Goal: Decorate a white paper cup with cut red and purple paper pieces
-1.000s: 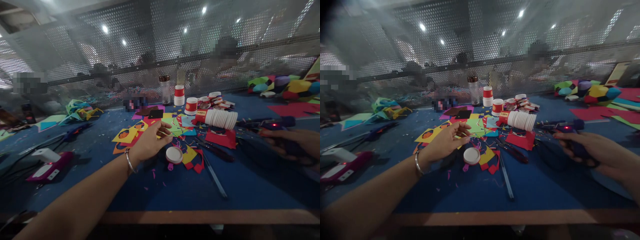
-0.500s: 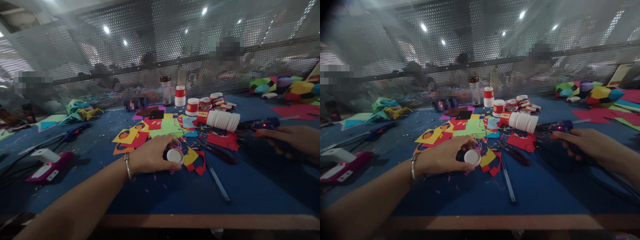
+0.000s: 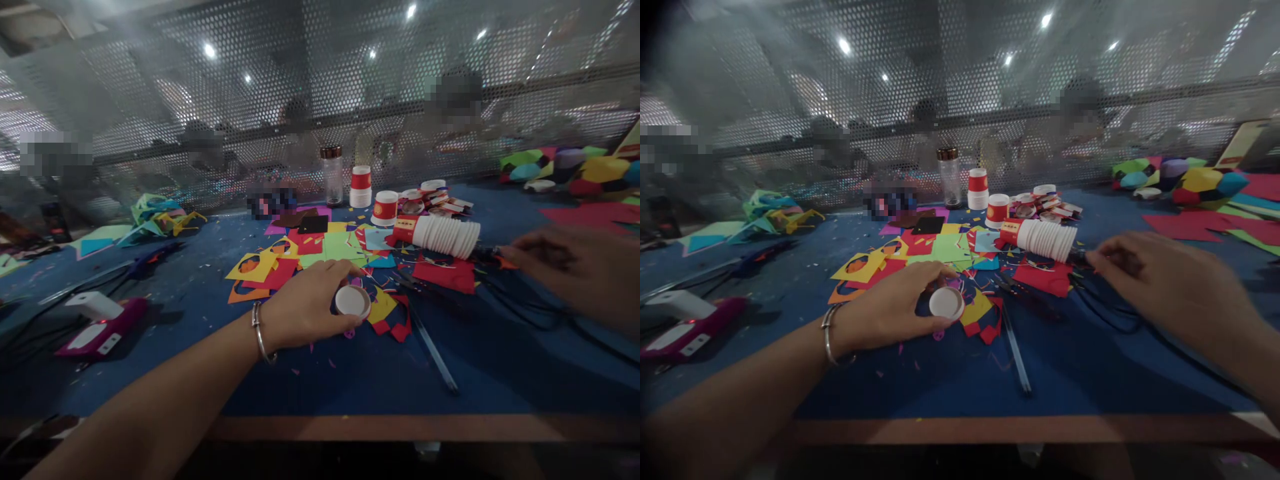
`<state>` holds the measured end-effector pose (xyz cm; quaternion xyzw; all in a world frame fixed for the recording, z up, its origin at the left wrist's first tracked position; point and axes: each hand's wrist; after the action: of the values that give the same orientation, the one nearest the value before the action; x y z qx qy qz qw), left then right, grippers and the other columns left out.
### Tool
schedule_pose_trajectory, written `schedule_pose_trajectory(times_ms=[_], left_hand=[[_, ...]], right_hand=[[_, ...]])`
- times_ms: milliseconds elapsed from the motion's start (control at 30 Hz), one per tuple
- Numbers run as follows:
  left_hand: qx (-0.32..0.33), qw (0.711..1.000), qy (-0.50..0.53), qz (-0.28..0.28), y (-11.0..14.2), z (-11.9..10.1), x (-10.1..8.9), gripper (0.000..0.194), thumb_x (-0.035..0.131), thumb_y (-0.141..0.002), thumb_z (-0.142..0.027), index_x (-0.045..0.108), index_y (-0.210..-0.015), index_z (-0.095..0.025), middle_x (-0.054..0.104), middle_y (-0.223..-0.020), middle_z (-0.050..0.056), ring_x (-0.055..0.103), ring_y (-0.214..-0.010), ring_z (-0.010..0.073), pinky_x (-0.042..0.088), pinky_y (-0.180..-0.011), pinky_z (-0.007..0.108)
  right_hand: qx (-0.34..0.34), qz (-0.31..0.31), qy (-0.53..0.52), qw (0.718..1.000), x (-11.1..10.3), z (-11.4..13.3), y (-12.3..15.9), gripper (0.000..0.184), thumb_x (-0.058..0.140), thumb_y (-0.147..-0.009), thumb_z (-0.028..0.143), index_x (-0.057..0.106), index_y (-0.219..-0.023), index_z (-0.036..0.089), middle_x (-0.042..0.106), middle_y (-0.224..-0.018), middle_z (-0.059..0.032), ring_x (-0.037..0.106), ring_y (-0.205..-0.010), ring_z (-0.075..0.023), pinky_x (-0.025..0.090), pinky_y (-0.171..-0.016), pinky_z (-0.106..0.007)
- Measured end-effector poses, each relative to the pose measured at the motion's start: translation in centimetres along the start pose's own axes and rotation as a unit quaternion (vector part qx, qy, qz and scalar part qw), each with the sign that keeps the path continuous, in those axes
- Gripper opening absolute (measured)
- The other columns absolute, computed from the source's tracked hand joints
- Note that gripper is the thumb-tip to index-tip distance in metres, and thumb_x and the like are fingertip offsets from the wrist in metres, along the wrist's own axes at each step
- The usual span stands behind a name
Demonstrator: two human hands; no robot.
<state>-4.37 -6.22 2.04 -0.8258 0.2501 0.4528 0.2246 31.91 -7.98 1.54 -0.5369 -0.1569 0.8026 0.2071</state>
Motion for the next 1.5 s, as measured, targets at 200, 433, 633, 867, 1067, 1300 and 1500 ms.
schedule_pose_trajectory(times_ms=[200, 433, 633, 867, 1067, 1300, 1500], left_hand=[[0.013, 0.993, -0.112, -0.038, 0.2, -0.2, -0.2, 0.044, 0.076, -0.083, -0.046, 0.063, -0.118, -0.022, 0.069, -0.12, 0.014, 0.062, -0.113, 0.0357, 0.046, -0.097, 0.049], [0.031, 0.989, -0.14, -0.026, 0.1, 0.2, -0.1, 0.047, 0.07, -0.09, -0.048, 0.063, -0.128, -0.021, 0.068, -0.121, 0.014, 0.061, -0.114, 0.0344, 0.045, -0.1, 0.048], [0.028, 0.994, -0.094, -0.044, 0.1, -0.1, 0.1, 0.056, 0.069, -0.092, -0.037, 0.051, -0.143, -0.022, 0.06, -0.139, 0.015, 0.056, -0.129, 0.0339, 0.044, -0.107, 0.046], [0.087, 0.98, -0.134, -0.123, -0.3, -0.8, 0.6, 0.054, 0.069, -0.093, -0.027, 0.051, -0.143, -0.021, 0.063, -0.135, 0.013, 0.054, -0.13, 0.0334, 0.041, -0.111, 0.048], [0.105, 0.967, -0.177, -0.15, -0.6, -0.9, 1.2, 0.051, 0.067, -0.092, -0.023, 0.052, -0.141, -0.017, 0.062, -0.133, 0.016, 0.055, -0.126, 0.0333, 0.042, -0.108, 0.047], [0.121, 0.954, -0.174, -0.212, -0.8, -0.6, 1.6, 0.052, 0.067, -0.09, -0.024, 0.051, -0.14, -0.02, 0.064, -0.131, 0.013, 0.057, -0.122, 0.0312, 0.042, -0.104, 0.044], [0.137, 0.928, -0.221, -0.265, -0.7, -0.8, 1.7, 0.055, 0.069, -0.086, -0.03, 0.052, -0.137, -0.019, 0.067, -0.126, 0.012, 0.058, -0.117, 0.0318, 0.043, -0.1, 0.046]], right_hand=[[-0.129, 0.162, -0.101, 0.973, 1.1, 8.0, 0.3, 0.04, 0.051, -0.083, 0.06, 0.066, -0.074, 0.024, 0.066, -0.061, -0.0041, 0.057, -0.053, -0.0194, 0.04, -0.056, -0.035], [-0.269, 0.3, -0.108, 0.909, 4.0, 10.5, -1.2, 0.031, 0.051, -0.089, 0.045, 0.067, -0.076, 0.022, 0.071, -0.07, -0.0048, 0.061, -0.062, -0.0199, 0.042, -0.058, -0.032], [-0.24, 0.334, -0.192, 0.891, 5.3, 11.4, -1.1, 0.029, 0.056, -0.089, 0.046, 0.073, -0.09, 0.022, 0.076, -0.08, -0.0038, 0.066, -0.068, -0.0201, 0.048, -0.06, -0.031], [-0.143, 0.295, -0.293, 0.898, 5.4, 12.0, -0.1, 0.054, 0.061, -0.083, 0.075, 0.072, -0.081, 0.022, 0.074, -0.077, -0.0044, 0.064, -0.067, -0.0192, 0.048, -0.059, -0.03], [-0.126, 0.273, -0.304, 0.904, 5.4, 11.5, 0.1, 0.05, 0.065, -0.082, 0.072, 0.07, -0.082, 0.022, 0.072, -0.078, -0.0052, 0.064, -0.069, -0.0202, 0.049, -0.061, -0.032], [-0.114, 0.219, -0.335, 0.909, 5.0, 12.0, 0.6, 0.044, 0.068, -0.082, 0.067, 0.066, -0.078, 0.023, 0.067, -0.069, -0.002, 0.06, -0.064, -0.0184, 0.048, -0.056, -0.03], [-0.09, 0.21, -0.365, 0.902, 5.3, 12.0, 0.8, 0.05, 0.069, -0.08, 0.071, 0.069, -0.088, 0.022, 0.071, -0.078, -0.0049, 0.061, -0.066, -0.018, 0.047, -0.055, -0.029]])
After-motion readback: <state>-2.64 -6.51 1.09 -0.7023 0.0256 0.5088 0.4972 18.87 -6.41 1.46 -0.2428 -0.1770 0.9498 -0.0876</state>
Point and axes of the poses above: each hand's wrist, its own y-axis away from the middle knuckle, its own x-axis out of the palm, z = x × y
